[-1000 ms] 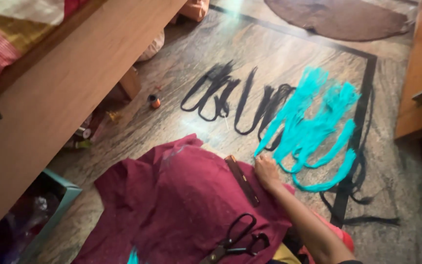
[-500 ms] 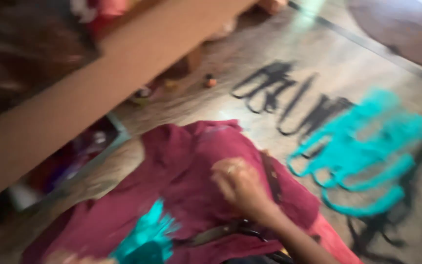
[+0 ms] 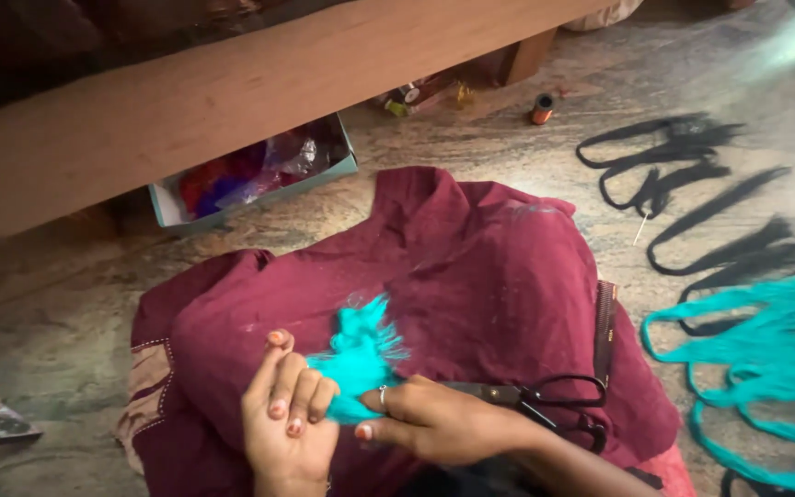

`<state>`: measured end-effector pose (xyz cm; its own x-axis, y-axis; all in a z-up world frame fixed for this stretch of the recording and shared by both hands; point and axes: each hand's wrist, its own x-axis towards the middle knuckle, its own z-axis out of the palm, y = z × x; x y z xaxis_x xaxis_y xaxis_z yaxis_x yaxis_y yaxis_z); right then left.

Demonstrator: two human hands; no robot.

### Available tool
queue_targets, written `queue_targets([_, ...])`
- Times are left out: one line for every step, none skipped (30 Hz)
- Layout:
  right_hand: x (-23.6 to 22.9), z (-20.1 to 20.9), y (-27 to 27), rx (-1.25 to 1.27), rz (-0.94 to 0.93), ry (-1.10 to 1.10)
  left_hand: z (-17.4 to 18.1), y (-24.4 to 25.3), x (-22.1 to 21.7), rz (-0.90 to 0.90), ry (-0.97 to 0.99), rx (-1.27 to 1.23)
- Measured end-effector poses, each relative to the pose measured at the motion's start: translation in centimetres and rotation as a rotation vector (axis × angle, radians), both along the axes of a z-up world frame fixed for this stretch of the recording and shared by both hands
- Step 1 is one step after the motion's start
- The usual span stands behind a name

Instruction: Preparing and sorting strands of blue and black synthetic hair, using a comb and scissors.

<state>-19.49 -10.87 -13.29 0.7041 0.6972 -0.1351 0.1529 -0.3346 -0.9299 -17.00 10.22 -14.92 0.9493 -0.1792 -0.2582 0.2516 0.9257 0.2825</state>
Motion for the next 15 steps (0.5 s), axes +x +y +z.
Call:
queue_targets([-0.1,0.2,-0.1,-0.007,-0.001,0.000,-0.1,-0.3,0.0,-0.001,0.000,-0.007])
queue_targets([-0.1,0.4,-0.2,0.006,-0.028,0.024,0.0,-0.5,0.1,-0.004,-0.054,-0.045])
queue_targets([0.0,0.6,-0.3,0.019,-0.056,0.048,0.0,-0.8,0.2,-0.008,-0.107,-0.084])
queue_targets([0.1,0.7,-0.4,0.017,-0.055,0.041,0.5,-1.0,0.3,-0.008,-0.115,-0.086])
queue_targets([0.2,0.8,-0.5,0.077,-0.046,0.083,0.9,-1.1,0.3,-0.003,-0.139,-0.102])
queue_targets([0.3,0.9,-0.6,0.137,-0.034,0.125,1.3,-1.3,0.3,0.005,-0.165,-0.116])
queue_targets([0.4,1.5,-0.8,0.135,-0.029,0.117,1.7,-0.8,0.5,0.009,-0.173,-0.118])
queue_targets([0.5,2.0,-1.0,0.086,0.051,0.159,2.1,-0.3,0.6,0.007,-0.172,-0.097])
queue_targets([0.5,2.6,-1.2,0.036,0.132,0.200,2.5,0.2,0.8,0.005,-0.171,-0.075])
queue_targets([0.4,2.5,-1.6,0.035,0.133,0.197,2.5,1.7,0.9,0.007,-0.175,-0.075])
queue_targets([0.3,2.3,-2.0,0.107,0.159,0.216,2.4,3.1,1.1,0.058,-0.228,-0.022])
queue_targets([0.1,2.2,-2.5,0.179,0.185,0.238,2.3,4.6,1.2,0.110,-0.279,0.031])
queue_targets([0.1,1.4,-3.2,0.178,0.189,0.238,0.7,7.7,0.2,0.113,-0.280,0.031])
queue_targets([0.3,0.6,-4.0,0.107,0.228,0.050,-0.5,10.1,-0.7,0.110,-0.303,0.085])
queue_targets([0.5,-0.1,-4.8,0.035,0.267,-0.137,-1.3,11.6,-1.8,0.108,-0.326,0.139])
